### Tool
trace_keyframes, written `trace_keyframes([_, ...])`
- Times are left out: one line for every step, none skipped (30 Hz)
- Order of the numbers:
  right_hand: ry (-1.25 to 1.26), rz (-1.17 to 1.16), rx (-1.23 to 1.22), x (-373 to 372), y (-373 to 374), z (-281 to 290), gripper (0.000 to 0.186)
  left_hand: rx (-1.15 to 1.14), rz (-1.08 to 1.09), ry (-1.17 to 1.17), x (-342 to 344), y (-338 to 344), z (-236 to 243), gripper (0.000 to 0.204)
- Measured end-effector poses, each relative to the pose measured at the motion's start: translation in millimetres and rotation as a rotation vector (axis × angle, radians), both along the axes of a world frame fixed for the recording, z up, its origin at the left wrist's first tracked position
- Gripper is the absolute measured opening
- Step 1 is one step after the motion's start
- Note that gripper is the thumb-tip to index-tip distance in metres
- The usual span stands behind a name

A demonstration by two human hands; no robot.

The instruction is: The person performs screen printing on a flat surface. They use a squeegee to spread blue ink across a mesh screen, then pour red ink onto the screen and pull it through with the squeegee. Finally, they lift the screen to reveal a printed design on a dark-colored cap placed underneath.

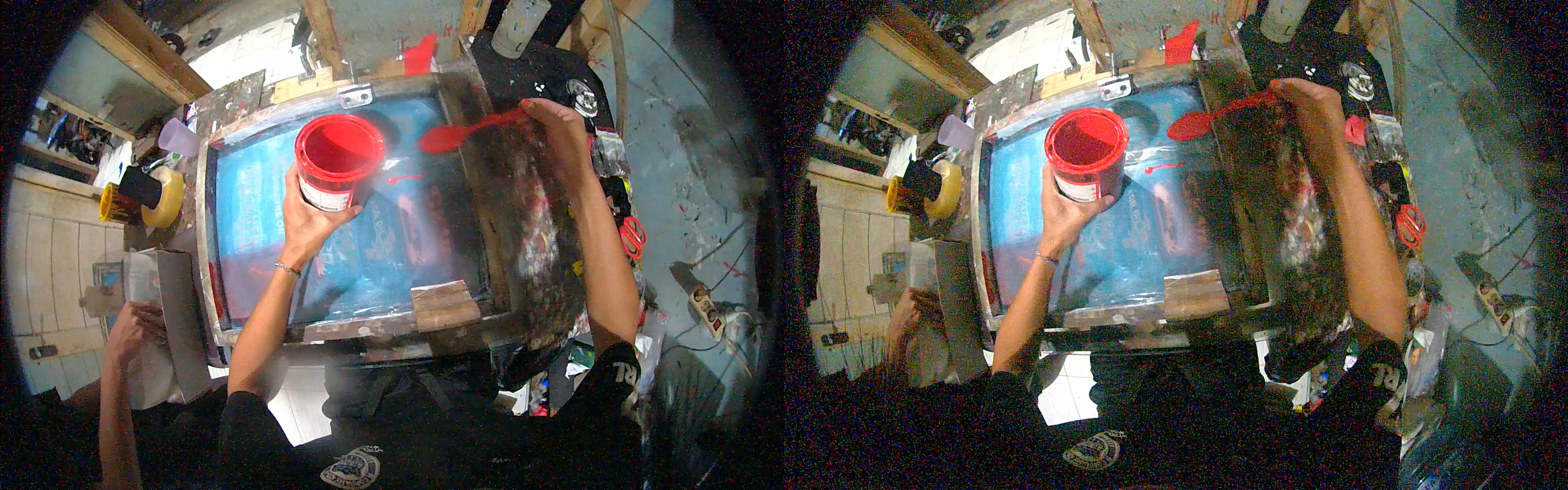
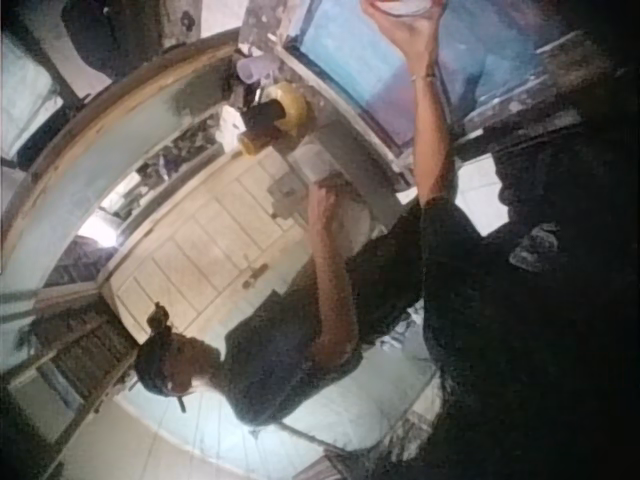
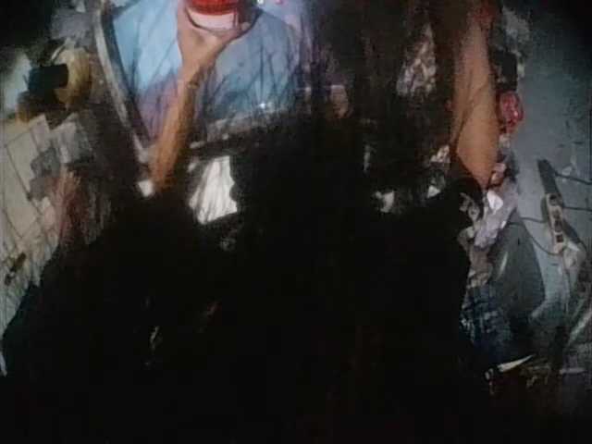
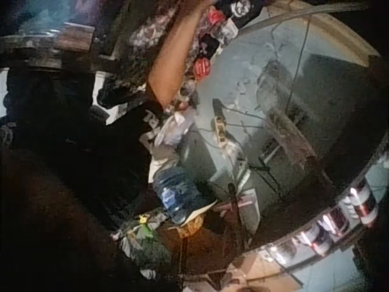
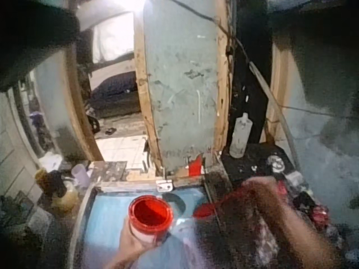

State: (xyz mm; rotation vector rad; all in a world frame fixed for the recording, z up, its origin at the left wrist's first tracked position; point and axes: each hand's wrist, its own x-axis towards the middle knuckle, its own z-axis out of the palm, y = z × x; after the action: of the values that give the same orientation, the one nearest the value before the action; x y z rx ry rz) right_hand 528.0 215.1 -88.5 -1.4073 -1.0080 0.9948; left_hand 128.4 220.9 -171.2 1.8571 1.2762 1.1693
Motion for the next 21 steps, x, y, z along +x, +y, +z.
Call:
trace_keyframes([-0.008,-0.013,0.002,2.1,-0.7,-1.8,0.015,0.014,0.004,0.023,0.6,-0.2,1.9,0.109])
trace_keyframes([-0.015,-0.023,0.005,2.8,-1.1,-3.1,0.015,0.029,0.011,0.047,0.1,-0.7,3.1,0.11])
trace_keyframes([-0.023,-0.033,0.008,2.7,-1.2,-3.9,0.015,0.033,0.008,0.04,-0.2,-0.9,3.2,0.11])
trace_keyframes([-0.024,-0.026,0.016,1.9,-1.0,-4.1,0.016,0.037,0.005,0.033,-0.4,-0.8,3.2,0.11])
trace_keyframes([-0.025,-0.022,0.024,-1.2,-2.1,-1.9,0.017,0.04,-0.001,0.026,-0.1,-0.1,2.5,0.11])
trace_keyframes([-0.026,-0.018,0.031,-3.0,-2.9,-1.2,0.017,0.034,-0.003,0.036,-0.5,0.5,1.3,0.11])
trace_keyframes([-0.082,0.006,0.057,-1.5,-1.1,-4.6,0.018,0.028,-0.005,0.045,-1.5,1.2,-0.6,0.11])
trace_keyframes([-0.138,0.032,0.084,-1.6,3.0,-7.5,0.019,0.022,-0.006,0.055,-2.7,1.8,-2.0,0.11])
trace_keyframes([-0.194,0.058,0.111,-1.8,5.3,-9.6,0.02,0.021,-0.003,0.048,-2.9,2.2,-3.5,0.11])
trace_keyframes([-0.207,0.047,0.094,-2.5,5.6,-12.3,0.02,0.02,0.0,0.041,-2.6,2.4,-5.1,0.11])
trace_keyframes([-0.22,0.037,0.078,-10.9,5.2,-9.5,0.021,0.019,0.003,0.035,-2.6,2.6,-5.7,0.11])
trace_keyframes([-0.233,0.027,0.061,-19.0,6.0,-6.3,0.022,0.022,0.002,0.028,-3.1,2.6,-6.0,0.11])
trace_keyframes([-0.248,0.026,0.025,-26.9,8.2,-1.8,0.022,0.025,0.001,0.021,-3.6,2.6,-6.0,0.111])
trace_keyframes([-0.264,0.02,-0.012,-33.6,9.5,3.5,0.022,0.029,-0.004,0.014,-2.4,2.6,-5.0,0.111])
trace_keyframes([-0.28,0.014,-0.048,-36.6,9.9,5.6,0.022,0.025,-0.001,0.024,-1.4,2.2,-3.8,0.111])
trace_keyframes([-0.249,0.025,-0.037,-35.5,11.5,2.1,0.021,0.021,0.001,0.036,-0.8,1.6,-2.0,0.111])
trace_keyframes([-0.218,0.038,-0.026,-34.7,14.6,-1.8,0.021,0.018,0.005,0.046,-0.6,0.4,0.7,0.111])
trace_keyframes([-0.188,0.051,-0.014,-33.5,15.9,-4.4,0.021,0.009,0.005,0.038,-0.8,-0.7,2.0,0.111])
trace_keyframes([-0.217,0.036,-0.004,-31.4,15.3,-6.2,0.021,-0.001,0.005,0.029,-1.2,-1.6,3.3,0.111])
trace_keyframes([-0.251,0.018,0.002,-29.8,14.2,-6.6,0.02,-0.014,0.002,0.017,-0.3,-1.7,2.4,0.111])
trace_keyframes([-0.284,0.001,0.008,-27.5,13.0,-7.1,0.02,-0.019,0.006,0.022,-0.1,-1.1,0.7,0.111])
